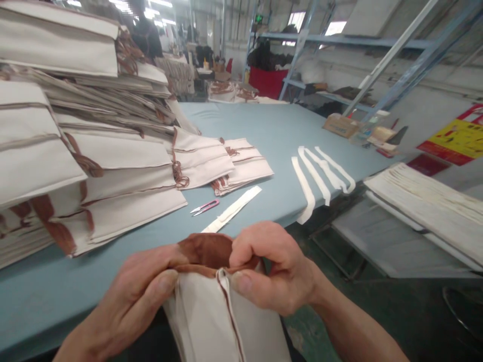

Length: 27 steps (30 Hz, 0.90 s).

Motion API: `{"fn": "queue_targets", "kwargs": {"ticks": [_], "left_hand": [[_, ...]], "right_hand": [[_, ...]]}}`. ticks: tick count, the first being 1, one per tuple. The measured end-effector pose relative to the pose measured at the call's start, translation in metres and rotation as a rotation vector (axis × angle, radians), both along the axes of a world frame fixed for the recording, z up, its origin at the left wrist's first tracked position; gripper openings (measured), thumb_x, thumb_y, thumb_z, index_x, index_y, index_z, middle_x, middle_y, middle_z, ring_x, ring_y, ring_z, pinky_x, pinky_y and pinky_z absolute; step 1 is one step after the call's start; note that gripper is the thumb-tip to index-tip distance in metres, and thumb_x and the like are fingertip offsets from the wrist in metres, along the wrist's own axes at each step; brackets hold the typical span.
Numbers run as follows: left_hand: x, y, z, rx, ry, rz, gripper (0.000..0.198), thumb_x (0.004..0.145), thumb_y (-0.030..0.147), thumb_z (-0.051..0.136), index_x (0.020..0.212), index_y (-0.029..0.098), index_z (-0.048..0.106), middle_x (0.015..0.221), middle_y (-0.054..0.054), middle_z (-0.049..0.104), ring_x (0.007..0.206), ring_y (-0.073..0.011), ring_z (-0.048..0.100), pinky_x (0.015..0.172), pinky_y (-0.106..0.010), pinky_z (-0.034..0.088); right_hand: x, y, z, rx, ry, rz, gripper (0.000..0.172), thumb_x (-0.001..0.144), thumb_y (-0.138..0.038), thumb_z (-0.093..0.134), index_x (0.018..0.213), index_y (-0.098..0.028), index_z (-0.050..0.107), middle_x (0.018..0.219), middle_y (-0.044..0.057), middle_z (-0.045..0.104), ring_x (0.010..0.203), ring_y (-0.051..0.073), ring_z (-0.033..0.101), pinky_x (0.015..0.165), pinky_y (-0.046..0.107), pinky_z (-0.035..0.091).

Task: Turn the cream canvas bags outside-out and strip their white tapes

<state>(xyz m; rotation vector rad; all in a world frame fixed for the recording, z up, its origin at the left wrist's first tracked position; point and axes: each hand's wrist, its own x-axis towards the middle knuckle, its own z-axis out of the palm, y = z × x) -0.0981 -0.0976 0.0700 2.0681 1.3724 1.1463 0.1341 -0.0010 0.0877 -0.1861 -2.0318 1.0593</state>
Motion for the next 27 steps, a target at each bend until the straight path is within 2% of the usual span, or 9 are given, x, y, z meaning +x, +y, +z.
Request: {"fn": "queue_targets", "kwargs": {"ticks": [3, 6, 9, 12, 14, 17, 21, 27], "left_hand": [[0.012, 0.005, 0.012, 0.035, -0.028, -0.122, 0.028, 0.101, 0.016, 0.049, 0.096, 0.03, 0.072, 0.082, 0.008, 0.075, 0.071, -0.0097, 0.071, 0.07, -0.015, 0.052], [0.02, 0.004, 0.021, -0.077, -0.027, -0.112, 0.02, 0.103, 0.022, 0.056, 0.094, 0.029, 0.072, 0.087, 0.008, 0.077, 0.078, -0.0104, 0.073, 0.077, -0.014, 0.053], [0.024, 0.004, 0.023, -0.188, -0.061, -0.088, 0.018, 0.1, 0.027, 0.06, 0.089, 0.029, 0.074, 0.084, 0.008, 0.077, 0.077, -0.0115, 0.072, 0.074, -0.015, 0.052], [0.026, 0.006, 0.021, -0.283, -0.156, -0.071, 0.022, 0.1, 0.033, 0.06, 0.083, 0.027, 0.072, 0.077, 0.006, 0.071, 0.073, -0.0125, 0.065, 0.061, -0.017, 0.047], [0.027, 0.008, 0.018, -0.358, -0.224, -0.069, 0.025, 0.101, 0.037, 0.061, 0.081, 0.025, 0.069, 0.076, 0.005, 0.066, 0.072, -0.0132, 0.06, 0.058, -0.018, 0.044], [0.03, 0.01, 0.016, -0.467, -0.298, -0.07, 0.03, 0.1, 0.043, 0.061, 0.078, 0.022, 0.066, 0.074, 0.004, 0.06, 0.069, -0.0135, 0.053, 0.06, -0.021, 0.044], [0.033, 0.013, 0.015, -0.585, -0.339, -0.04, 0.036, 0.097, 0.048, 0.066, 0.075, 0.02, 0.062, 0.07, 0.005, 0.052, 0.066, -0.0123, 0.045, 0.058, -0.022, 0.038], [0.028, 0.012, 0.004, -0.692, -0.353, -0.105, 0.04, 0.102, 0.055, 0.061, 0.086, 0.019, 0.068, 0.079, 0.002, 0.059, 0.073, -0.014, 0.049, 0.065, -0.024, 0.039]], "right_hand": [[0.001, -0.001, -0.004, -0.059, -0.065, 0.048, 0.021, 0.094, -0.024, 0.066, 0.075, -0.022, 0.056, 0.063, -0.006, 0.052, 0.051, 0.008, 0.042, 0.049, 0.022, 0.034], [0.002, -0.001, -0.007, -0.129, -0.139, 0.044, 0.016, 0.093, -0.022, 0.063, 0.078, -0.021, 0.057, 0.067, -0.005, 0.053, 0.053, 0.008, 0.043, 0.05, 0.022, 0.034], [0.002, 0.001, -0.009, -0.188, -0.204, 0.037, 0.012, 0.092, -0.022, 0.064, 0.082, -0.021, 0.057, 0.067, -0.007, 0.05, 0.053, 0.008, 0.041, 0.05, 0.021, 0.032], [0.0, 0.004, -0.014, -0.187, -0.214, 0.027, 0.014, 0.093, -0.024, 0.067, 0.084, -0.021, 0.056, 0.068, -0.007, 0.05, 0.056, 0.008, 0.041, 0.052, 0.021, 0.032], [0.0, 0.006, -0.018, -0.176, -0.212, 0.026, 0.015, 0.095, -0.026, 0.066, 0.085, -0.021, 0.056, 0.069, -0.007, 0.052, 0.059, 0.009, 0.043, 0.055, 0.021, 0.034], [-0.001, 0.008, -0.025, -0.197, -0.234, 0.032, 0.014, 0.095, -0.026, 0.066, 0.086, -0.02, 0.056, 0.071, -0.006, 0.053, 0.061, 0.009, 0.045, 0.057, 0.021, 0.036], [-0.001, 0.008, -0.031, -0.258, -0.263, 0.049, 0.017, 0.095, -0.03, 0.065, 0.085, -0.021, 0.055, 0.07, -0.007, 0.052, 0.059, 0.009, 0.044, 0.057, 0.021, 0.035], [0.003, 0.011, -0.036, -0.334, -0.281, 0.053, 0.018, 0.095, -0.03, 0.066, 0.084, -0.021, 0.055, 0.069, -0.008, 0.048, 0.058, 0.009, 0.039, 0.057, 0.022, 0.034]]}}
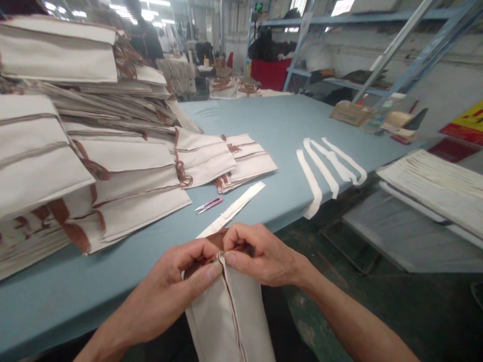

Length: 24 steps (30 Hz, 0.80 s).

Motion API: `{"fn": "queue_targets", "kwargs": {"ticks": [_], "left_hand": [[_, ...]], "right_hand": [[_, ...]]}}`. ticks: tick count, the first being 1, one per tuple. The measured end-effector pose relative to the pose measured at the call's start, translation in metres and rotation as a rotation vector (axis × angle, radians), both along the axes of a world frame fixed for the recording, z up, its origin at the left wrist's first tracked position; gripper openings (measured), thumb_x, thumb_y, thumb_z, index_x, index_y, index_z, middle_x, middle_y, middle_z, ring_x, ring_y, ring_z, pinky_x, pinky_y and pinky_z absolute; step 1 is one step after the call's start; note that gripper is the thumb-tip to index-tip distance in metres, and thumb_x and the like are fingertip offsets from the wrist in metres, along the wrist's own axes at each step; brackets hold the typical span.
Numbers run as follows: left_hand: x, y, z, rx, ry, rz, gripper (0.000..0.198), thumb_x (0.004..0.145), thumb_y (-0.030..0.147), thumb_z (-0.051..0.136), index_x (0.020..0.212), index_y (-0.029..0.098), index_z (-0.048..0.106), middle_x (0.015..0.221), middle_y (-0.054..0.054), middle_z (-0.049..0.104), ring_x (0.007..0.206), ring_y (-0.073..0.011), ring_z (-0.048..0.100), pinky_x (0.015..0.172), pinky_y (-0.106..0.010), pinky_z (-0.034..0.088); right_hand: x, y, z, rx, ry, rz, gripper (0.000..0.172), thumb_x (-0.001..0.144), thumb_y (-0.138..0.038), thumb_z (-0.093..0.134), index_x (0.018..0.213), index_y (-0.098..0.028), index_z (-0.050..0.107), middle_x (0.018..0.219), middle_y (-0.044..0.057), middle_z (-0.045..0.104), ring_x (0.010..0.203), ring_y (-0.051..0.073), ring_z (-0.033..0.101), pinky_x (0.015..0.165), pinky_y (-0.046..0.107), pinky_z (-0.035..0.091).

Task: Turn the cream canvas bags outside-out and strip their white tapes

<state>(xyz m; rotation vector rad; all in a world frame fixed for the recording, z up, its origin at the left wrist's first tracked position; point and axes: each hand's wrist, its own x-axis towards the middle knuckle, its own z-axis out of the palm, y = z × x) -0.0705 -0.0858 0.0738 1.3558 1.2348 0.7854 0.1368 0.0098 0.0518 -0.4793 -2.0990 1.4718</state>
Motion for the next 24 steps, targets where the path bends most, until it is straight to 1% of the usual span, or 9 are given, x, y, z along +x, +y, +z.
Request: {"fn": "queue_targets", "kwargs": {"ticks": [3, 8, 12, 15, 18, 21, 24], "left_hand": [[-0.002, 0.001, -0.004, -0.02, 0.014, -0.016, 0.04, 0.102, 0.056, 0.06, 0.09, 0.019, 0.068, 0.082, 0.0, 0.061, 0.076, -0.0153, 0.05, 0.067, -0.025, 0.04], [0.002, 0.004, -0.005, -0.058, 0.062, -0.003, 0.041, 0.097, 0.056, 0.059, 0.083, 0.018, 0.064, 0.075, 0.001, 0.055, 0.071, -0.0152, 0.046, 0.063, -0.026, 0.036], [0.003, 0.004, -0.004, -0.052, 0.086, 0.013, 0.037, 0.096, 0.052, 0.058, 0.079, 0.018, 0.062, 0.073, 0.002, 0.053, 0.069, -0.0144, 0.043, 0.061, -0.026, 0.035], [0.003, 0.001, -0.001, -0.036, 0.146, 0.019, 0.032, 0.094, 0.045, 0.058, 0.078, 0.018, 0.064, 0.074, 0.002, 0.055, 0.069, -0.0145, 0.044, 0.061, -0.026, 0.036], [0.004, -0.001, 0.003, -0.04, 0.138, 0.043, 0.031, 0.09, 0.046, 0.058, 0.074, 0.019, 0.06, 0.07, 0.003, 0.051, 0.067, -0.0145, 0.044, 0.06, -0.026, 0.036], [0.005, -0.002, 0.005, -0.052, 0.095, 0.079, 0.032, 0.087, 0.047, 0.058, 0.071, 0.02, 0.058, 0.067, 0.003, 0.049, 0.065, -0.0146, 0.044, 0.059, -0.026, 0.036], [0.003, -0.002, 0.005, -0.048, 0.085, 0.07, 0.035, 0.087, 0.049, 0.057, 0.068, 0.02, 0.059, 0.064, 0.002, 0.051, 0.062, -0.0144, 0.044, 0.057, -0.025, 0.036]], "right_hand": [[0.001, 0.001, -0.003, -0.034, -0.002, -0.007, 0.019, 0.094, -0.03, 0.066, 0.083, -0.021, 0.055, 0.069, -0.008, 0.047, 0.059, 0.009, 0.04, 0.058, 0.022, 0.034], [0.0, 0.0, -0.006, -0.044, -0.02, 0.003, 0.018, 0.093, -0.03, 0.067, 0.082, -0.021, 0.056, 0.069, -0.007, 0.049, 0.06, 0.01, 0.042, 0.058, 0.022, 0.035], [-0.001, -0.001, -0.002, 0.029, -0.022, 0.003, 0.022, 0.089, -0.037, 0.071, 0.083, -0.02, 0.057, 0.073, -0.005, 0.054, 0.064, 0.011, 0.046, 0.061, 0.024, 0.036], [-0.002, -0.004, 0.002, 0.099, -0.037, -0.015, 0.026, 0.086, -0.037, 0.074, 0.08, -0.021, 0.054, 0.074, -0.006, 0.054, 0.066, 0.011, 0.046, 0.063, 0.024, 0.035], [-0.003, -0.006, 0.004, 0.138, -0.042, 0.011, 0.025, 0.089, -0.036, 0.07, 0.08, -0.021, 0.052, 0.075, -0.005, 0.053, 0.066, 0.011, 0.045, 0.065, 0.025, 0.035], [-0.004, -0.007, 0.003, 0.153, -0.028, 0.042, 0.027, 0.092, -0.037, 0.07, 0.079, -0.021, 0.052, 0.076, -0.004, 0.054, 0.068, 0.012, 0.048, 0.067, 0.025, 0.036], [-0.004, -0.006, 0.001, 0.108, 0.01, 0.082, 0.028, 0.093, -0.035, 0.072, 0.078, -0.02, 0.054, 0.074, -0.005, 0.054, 0.067, 0.011, 0.048, 0.065, 0.024, 0.035]]}}
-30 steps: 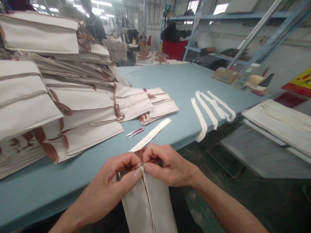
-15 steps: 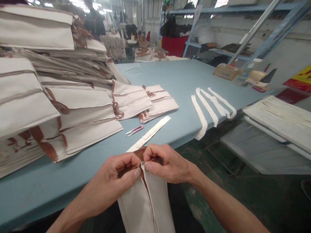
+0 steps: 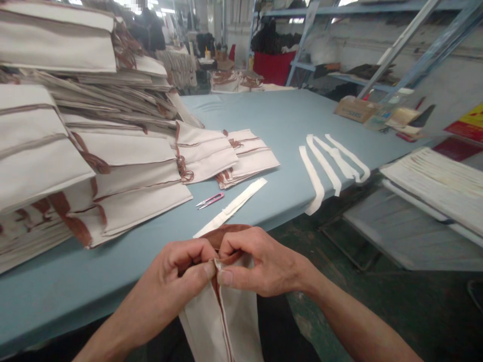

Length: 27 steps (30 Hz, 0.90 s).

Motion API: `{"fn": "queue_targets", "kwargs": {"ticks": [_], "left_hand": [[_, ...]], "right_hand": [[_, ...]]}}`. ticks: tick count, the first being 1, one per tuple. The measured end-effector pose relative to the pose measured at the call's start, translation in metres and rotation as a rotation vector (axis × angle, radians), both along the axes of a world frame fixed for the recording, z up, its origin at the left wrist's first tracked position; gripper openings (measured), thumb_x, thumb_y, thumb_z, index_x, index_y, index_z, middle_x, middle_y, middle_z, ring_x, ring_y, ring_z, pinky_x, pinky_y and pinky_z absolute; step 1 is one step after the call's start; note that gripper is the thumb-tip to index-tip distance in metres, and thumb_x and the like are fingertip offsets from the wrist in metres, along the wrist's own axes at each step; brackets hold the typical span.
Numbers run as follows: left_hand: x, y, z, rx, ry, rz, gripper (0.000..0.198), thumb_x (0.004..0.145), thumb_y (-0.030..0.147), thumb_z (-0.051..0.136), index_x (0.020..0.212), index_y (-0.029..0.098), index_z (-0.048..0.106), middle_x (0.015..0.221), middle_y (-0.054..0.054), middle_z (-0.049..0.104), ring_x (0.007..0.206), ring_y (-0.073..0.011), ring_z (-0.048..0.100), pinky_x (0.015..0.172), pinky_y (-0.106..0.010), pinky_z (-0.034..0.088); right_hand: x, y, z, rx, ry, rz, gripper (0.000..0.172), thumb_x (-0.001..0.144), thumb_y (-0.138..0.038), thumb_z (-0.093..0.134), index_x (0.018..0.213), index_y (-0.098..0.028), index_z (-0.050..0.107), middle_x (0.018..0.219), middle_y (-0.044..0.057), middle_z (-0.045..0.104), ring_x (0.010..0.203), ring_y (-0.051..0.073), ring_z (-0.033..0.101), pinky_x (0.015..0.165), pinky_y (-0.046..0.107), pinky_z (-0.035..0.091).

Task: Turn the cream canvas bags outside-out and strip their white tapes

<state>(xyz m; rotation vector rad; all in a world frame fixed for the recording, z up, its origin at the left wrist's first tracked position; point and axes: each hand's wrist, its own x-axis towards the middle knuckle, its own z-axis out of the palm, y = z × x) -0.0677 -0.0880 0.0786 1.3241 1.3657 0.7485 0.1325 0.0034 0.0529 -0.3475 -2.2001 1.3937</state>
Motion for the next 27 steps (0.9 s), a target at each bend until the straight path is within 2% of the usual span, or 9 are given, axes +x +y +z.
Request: {"fn": "queue_targets", "kwargs": {"ticks": [4, 8, 11, 15, 18, 24, 27], "left_hand": [[-0.004, -0.002, 0.001, 0.031, 0.009, -0.058, 0.04, 0.093, 0.049, 0.057, 0.068, 0.019, 0.063, 0.064, 0.001, 0.055, 0.062, -0.0145, 0.048, 0.057, -0.024, 0.038], [-0.007, -0.002, 0.004, 0.076, 0.051, -0.071, 0.039, 0.094, 0.046, 0.057, 0.066, 0.019, 0.062, 0.062, 0.002, 0.054, 0.059, -0.0132, 0.047, 0.055, -0.022, 0.038], [-0.009, -0.003, 0.0, 0.105, 0.078, -0.068, 0.037, 0.095, 0.042, 0.057, 0.065, 0.02, 0.06, 0.06, 0.004, 0.051, 0.057, -0.012, 0.044, 0.053, -0.021, 0.036], [-0.007, -0.007, -0.01, 0.282, 0.14, 0.009, 0.034, 0.095, 0.031, 0.056, 0.062, 0.022, 0.05, 0.058, 0.007, 0.042, 0.054, -0.0103, 0.037, 0.051, -0.022, 0.031], [-0.004, -0.01, -0.01, 0.414, 0.217, 0.07, 0.036, 0.097, 0.028, 0.056, 0.062, 0.023, 0.045, 0.058, 0.008, 0.04, 0.053, -0.01, 0.037, 0.051, -0.023, 0.029], [-0.011, -0.008, -0.008, 0.344, 0.197, -0.015, 0.036, 0.101, 0.031, 0.056, 0.066, 0.022, 0.055, 0.061, 0.006, 0.052, 0.056, -0.0115, 0.047, 0.054, -0.022, 0.037], [-0.017, -0.007, -0.013, 0.336, 0.18, -0.016, 0.037, 0.102, 0.032, 0.056, 0.067, 0.022, 0.055, 0.062, 0.007, 0.052, 0.057, -0.011, 0.046, 0.054, -0.022, 0.036]], "right_hand": [[0.001, 0.002, -0.003, -0.097, 0.059, 0.061, 0.023, 0.097, -0.033, 0.071, 0.082, -0.019, 0.06, 0.072, -0.006, 0.055, 0.063, 0.01, 0.047, 0.059, 0.023, 0.035], [0.001, 0.002, -0.004, -0.057, 0.072, 0.046, 0.021, 0.101, -0.03, 0.065, 0.084, -0.019, 0.06, 0.074, -0.005, 0.056, 0.065, 0.01, 0.049, 0.063, 0.023, 0.038], [-0.001, 0.0, -0.003, -0.03, 0.075, 0.028, 0.02, 0.101, -0.026, 0.063, 0.083, -0.019, 0.058, 0.073, -0.006, 0.054, 0.065, 0.01, 0.048, 0.065, 0.024, 0.039], [-0.005, -0.003, 0.0, 0.009, 0.073, 0.012, 0.02, 0.103, -0.025, 0.059, 0.083, -0.02, 0.056, 0.072, -0.006, 0.053, 0.064, 0.01, 0.047, 0.064, 0.024, 0.039], [-0.006, -0.007, 0.003, 0.077, 0.06, -0.014, 0.015, 0.099, -0.022, 0.058, 0.085, -0.022, 0.054, 0.072, -0.006, 0.053, 0.064, 0.011, 0.048, 0.063, 0.024, 0.039], [-0.007, -0.009, 0.004, 0.144, 0.041, -0.121, 0.004, 0.093, -0.018, 0.064, 0.091, -0.021, 0.062, 0.086, 0.0, 0.072, 0.074, 0.014, 0.063, 0.07, 0.024, 0.049], [-0.008, -0.006, 0.001, 0.267, 0.077, -0.119, 0.007, 0.095, -0.015, 0.063, 0.092, -0.021, 0.066, 0.088, 0.003, 0.077, 0.079, 0.016, 0.069, 0.077, 0.026, 0.054]]}}
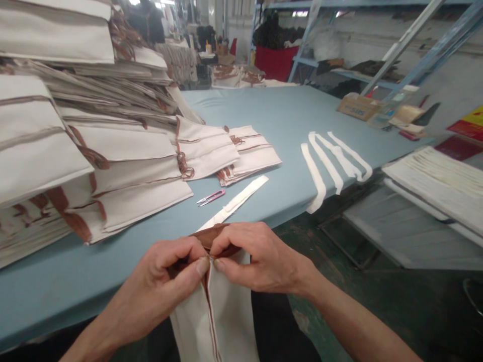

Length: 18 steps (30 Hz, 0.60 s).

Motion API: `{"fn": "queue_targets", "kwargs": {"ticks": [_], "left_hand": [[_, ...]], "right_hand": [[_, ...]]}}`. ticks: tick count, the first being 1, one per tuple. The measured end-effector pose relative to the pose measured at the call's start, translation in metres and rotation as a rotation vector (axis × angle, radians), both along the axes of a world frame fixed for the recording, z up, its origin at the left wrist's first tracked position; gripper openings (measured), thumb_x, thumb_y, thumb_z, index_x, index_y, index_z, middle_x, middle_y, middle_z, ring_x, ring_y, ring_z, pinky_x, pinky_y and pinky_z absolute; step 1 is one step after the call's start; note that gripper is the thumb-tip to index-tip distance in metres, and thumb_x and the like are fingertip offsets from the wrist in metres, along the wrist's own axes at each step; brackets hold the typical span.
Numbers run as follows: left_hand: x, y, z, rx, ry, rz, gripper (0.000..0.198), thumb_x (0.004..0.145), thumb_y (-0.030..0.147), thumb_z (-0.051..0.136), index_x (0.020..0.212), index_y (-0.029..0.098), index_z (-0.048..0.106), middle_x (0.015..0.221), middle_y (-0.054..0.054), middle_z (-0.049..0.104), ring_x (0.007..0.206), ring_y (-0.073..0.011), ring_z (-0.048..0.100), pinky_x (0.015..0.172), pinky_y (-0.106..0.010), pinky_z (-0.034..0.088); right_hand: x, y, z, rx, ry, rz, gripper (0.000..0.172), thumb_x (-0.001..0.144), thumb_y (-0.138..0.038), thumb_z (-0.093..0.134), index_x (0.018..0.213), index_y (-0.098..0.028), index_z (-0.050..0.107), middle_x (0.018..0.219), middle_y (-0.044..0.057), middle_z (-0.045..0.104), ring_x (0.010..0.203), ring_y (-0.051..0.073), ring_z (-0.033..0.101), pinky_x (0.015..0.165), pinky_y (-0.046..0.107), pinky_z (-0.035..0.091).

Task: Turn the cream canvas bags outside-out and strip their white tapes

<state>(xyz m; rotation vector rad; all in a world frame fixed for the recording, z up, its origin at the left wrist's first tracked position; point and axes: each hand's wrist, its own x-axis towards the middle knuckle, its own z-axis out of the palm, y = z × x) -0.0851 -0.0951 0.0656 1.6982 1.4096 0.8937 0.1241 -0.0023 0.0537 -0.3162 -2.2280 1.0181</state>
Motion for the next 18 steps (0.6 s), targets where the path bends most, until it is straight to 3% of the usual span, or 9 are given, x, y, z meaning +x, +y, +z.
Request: {"fn": "queue_targets", "kwargs": {"ticks": [5, 11, 14, 18], "left_hand": [[-0.0021, -0.0003, -0.0035, 0.002, 0.029, -0.011, 0.036, 0.103, 0.031, 0.056, 0.068, 0.022, 0.054, 0.062, 0.008, 0.048, 0.057, -0.0103, 0.043, 0.054, -0.022, 0.034], [-0.0002, 0.0033, -0.0007, -0.005, 0.03, 0.008, 0.036, 0.101, 0.029, 0.056, 0.066, 0.022, 0.052, 0.061, 0.008, 0.047, 0.057, -0.0102, 0.042, 0.054, -0.022, 0.034], [0.001, 0.0033, 0.0008, -0.03, 0.012, -0.01, 0.036, 0.102, 0.032, 0.056, 0.067, 0.022, 0.053, 0.061, 0.007, 0.047, 0.056, -0.0105, 0.043, 0.053, -0.022, 0.034], [0.0024, 0.0023, 0.0052, -0.039, -0.001, -0.037, 0.035, 0.101, 0.03, 0.054, 0.067, 0.022, 0.054, 0.062, 0.007, 0.047, 0.056, -0.0106, 0.042, 0.052, -0.022, 0.033]], "right_hand": [[-0.0027, 0.0015, -0.0002, 0.204, -0.005, -0.06, 0.014, 0.098, -0.013, 0.062, 0.092, -0.02, 0.072, 0.089, 0.005, 0.082, 0.083, 0.018, 0.075, 0.085, 0.029, 0.057], [-0.0077, -0.0046, 0.0023, 0.407, -0.14, -0.195, 0.022, 0.098, -0.011, 0.057, 0.087, -0.017, 0.075, 0.087, 0.007, 0.083, 0.08, 0.022, 0.073, 0.076, 0.033, 0.053], [-0.01, -0.0029, 0.0024, 0.212, -0.112, -0.191, 0.016, 0.089, -0.012, 0.06, 0.081, -0.018, 0.072, 0.079, 0.004, 0.079, 0.073, 0.019, 0.068, 0.072, 0.03, 0.05], [-0.0102, -0.0012, 0.0067, -0.362, -0.096, -0.049, 0.01, 0.08, -0.015, 0.058, 0.076, -0.019, 0.066, 0.068, -0.003, 0.064, 0.059, 0.011, 0.054, 0.057, 0.022, 0.042]]}}
